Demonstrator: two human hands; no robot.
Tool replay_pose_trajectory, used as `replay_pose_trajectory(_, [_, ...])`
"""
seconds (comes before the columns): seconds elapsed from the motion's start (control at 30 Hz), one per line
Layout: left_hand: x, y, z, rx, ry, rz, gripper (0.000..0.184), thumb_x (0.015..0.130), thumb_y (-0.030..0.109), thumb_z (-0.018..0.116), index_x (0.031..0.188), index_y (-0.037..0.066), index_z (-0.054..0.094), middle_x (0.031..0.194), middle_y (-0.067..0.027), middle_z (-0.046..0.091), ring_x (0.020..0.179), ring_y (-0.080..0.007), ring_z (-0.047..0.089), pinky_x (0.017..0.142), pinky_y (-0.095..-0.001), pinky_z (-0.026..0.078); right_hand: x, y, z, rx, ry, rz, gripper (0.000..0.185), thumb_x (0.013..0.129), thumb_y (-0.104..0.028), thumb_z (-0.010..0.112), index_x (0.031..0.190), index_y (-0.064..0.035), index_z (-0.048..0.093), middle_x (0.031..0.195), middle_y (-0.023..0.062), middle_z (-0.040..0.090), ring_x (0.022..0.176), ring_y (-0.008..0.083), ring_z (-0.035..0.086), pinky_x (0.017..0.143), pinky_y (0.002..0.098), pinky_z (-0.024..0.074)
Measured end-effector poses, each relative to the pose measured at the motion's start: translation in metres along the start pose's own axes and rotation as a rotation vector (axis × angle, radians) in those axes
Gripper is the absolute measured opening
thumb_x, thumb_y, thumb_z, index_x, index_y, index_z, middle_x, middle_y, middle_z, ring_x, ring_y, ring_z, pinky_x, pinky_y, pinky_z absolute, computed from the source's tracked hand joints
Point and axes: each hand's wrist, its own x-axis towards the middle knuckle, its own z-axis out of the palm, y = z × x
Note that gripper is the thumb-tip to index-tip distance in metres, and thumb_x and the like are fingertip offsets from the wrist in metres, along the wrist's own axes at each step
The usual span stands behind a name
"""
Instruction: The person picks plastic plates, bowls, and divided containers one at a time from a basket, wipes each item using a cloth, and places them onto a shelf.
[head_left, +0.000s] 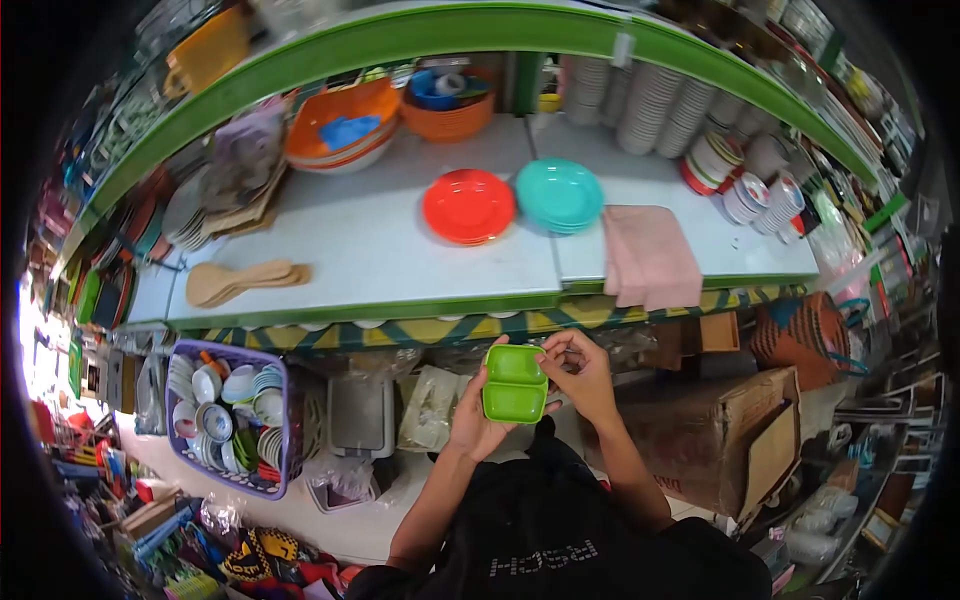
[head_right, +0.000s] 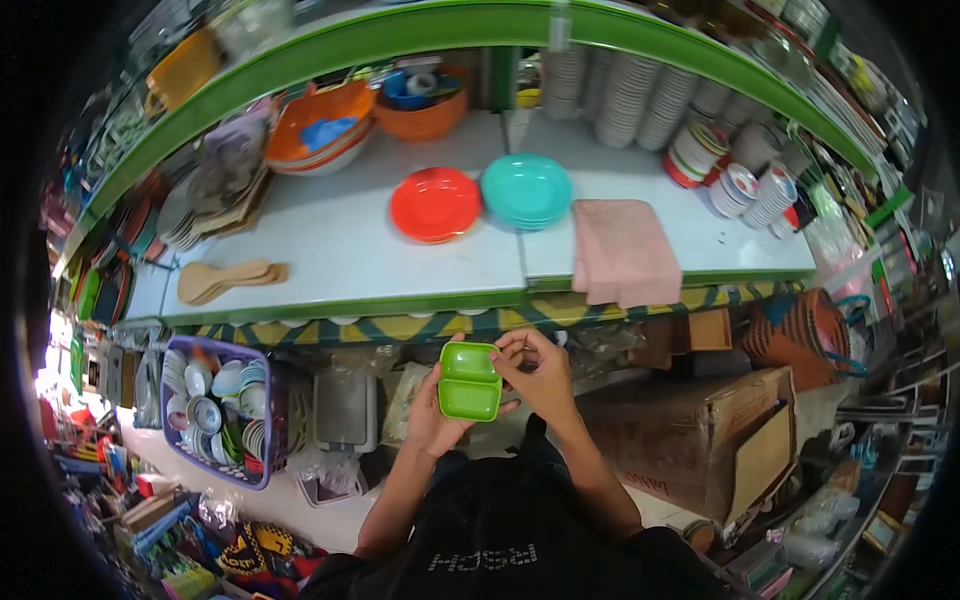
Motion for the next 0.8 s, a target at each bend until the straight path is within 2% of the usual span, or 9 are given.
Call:
replay_pose_trajectory(0.07, [0.025,-0.029,0.009,0.026,0.03,-0.024,0.054,0.109,0.044,0.035,0.16,0.031,0.023,0.159,-0.0134,0.037,0.136,-0.0457,0.047,0.111,-0.0724,0.035,-0.003,-0.002,-0.038,-0.008,0.04,0.013,0.018,0.091,-0.006,0.074,0.103,-0.0012,0.062,0.083,-0.0001,0.063,0.07,0.0038,0.06,0.054,0.0202,0.0521])
replay_pose_trajectory(0.27, [0.088,-0.093,0.034,-0.038,-0.066,-0.074,0.054,0.107,0.039,0.04,0.158,0.028,0.026,0.156,-0.0142,0.039,0.138,-0.0451,0.045,0.112,-0.0694,0.036,0.005,-0.016,-0.143,-0.14,0.078,0.045,0.014,0.093,-0.009,0.072,0.104,-0.0015,0.066,0.088,0.0005,0.068,0.074,0.0046,0.063,0.057,0.0214,0.0517])
replay_pose_trajectory(0.33, [0.103,-0.108,0.041,-0.038,-0.09,-0.053,0.054,0.107,0.039,0.04,0.158,0.026,0.027,0.156,-0.0151,0.039,0.138,-0.0452,0.045,0.111,-0.0683,0.037,0.036,-0.002,-0.18,-0.435,0.304,-0.35,0.012,0.092,-0.011,0.071,0.096,-0.001,0.068,0.079,0.0044,0.068,0.075,0.0116,0.066,0.071,0.0288,0.0509])
replay_pose_trajectory(0.37, [0.11,-0.113,0.045,-0.037,-0.102,-0.04,0.054,0.107,0.04,0.04,0.158,0.026,0.028,0.156,-0.0156,0.039,0.138,-0.0453,0.045,0.111,-0.0678,0.038,0.051,-0.011,-0.196,-0.546,0.442,-0.281,0.022,0.091,-0.018,0.073,0.103,-0.0002,0.068,0.083,0.0089,0.068,0.078,0.0193,0.066,0.076,0.0318,0.0515])
replay_pose_trajectory(0.43, [0.122,-0.12,0.052,-0.003,-0.07,-0.003,0.054,0.107,0.04,0.039,0.158,0.024,0.029,0.155,-0.0162,0.04,0.137,-0.0456,0.046,0.111,-0.0661,0.039,0.092,-0.02,-0.226,-0.831,0.613,-0.296,0.035,0.092,-0.024,0.071,0.119,-0.0012,0.065,0.094,0.0119,0.067,0.094,0.0233,0.065,0.081,0.0374,0.0512])
replay_pose_trajectory(0.5, [0.132,-0.125,0.058,0.001,-0.067,0.022,0.054,0.107,0.04,0.038,0.158,0.023,0.031,0.155,-0.0168,0.041,0.136,-0.046,0.047,0.111,-0.0647,0.04,0.136,-0.022,-0.253,-0.974,0.618,-0.19,0.062,0.088,-0.051,0.07,0.123,-0.0007,0.063,0.112,0.0178,0.064,0.113,0.035,0.057,0.09,0.0475,0.051])
replay_pose_trajectory(0.6, [0.141,-0.126,0.064,-0.008,-0.074,0.047,0.053,0.108,0.039,0.037,0.158,0.022,0.031,0.154,-0.0174,0.043,0.134,-0.0463,0.05,0.11,-0.0631,0.042,0.175,-0.02,-0.264,-1.201,0.478,0.052,0.077,0.083,-0.063,0.069,0.127,-0.0003,0.061,0.126,0.0209,0.059,0.122,0.0381,0.052,0.094,0.0495,0.0504])
replay_pose_trajectory(0.63, [0.143,-0.126,0.065,0.003,-0.056,0.062,0.053,0.108,0.039,0.037,0.158,0.022,0.031,0.153,-0.0176,0.044,0.133,-0.0463,0.05,0.11,-0.0629,0.042,0.182,-0.022,-0.264,-1.184,0.416,0.102,0.083,0.077,-0.064,0.074,0.127,0.0007,0.061,0.133,0.0221,0.053,0.124,0.0411,0.051,0.096,0.0491,0.0503])
replay_pose_trajectory(0.8, [0.147,-0.13,0.078,0.074,0.015,0.221,0.053,0.108,0.038,0.036,0.158,0.021,0.03,0.15,-0.0183,0.047,0.131,-0.0446,0.052,0.108,-0.0595,0.046,0.189,-0.015,-0.257,-1.113,0.343,0.02,0.074,0.075,-0.053,0.078,0.124,0.0004,0.062,0.123,0.0209,0.062,0.117,0.0392,0.057,0.095,0.0478,0.0507])
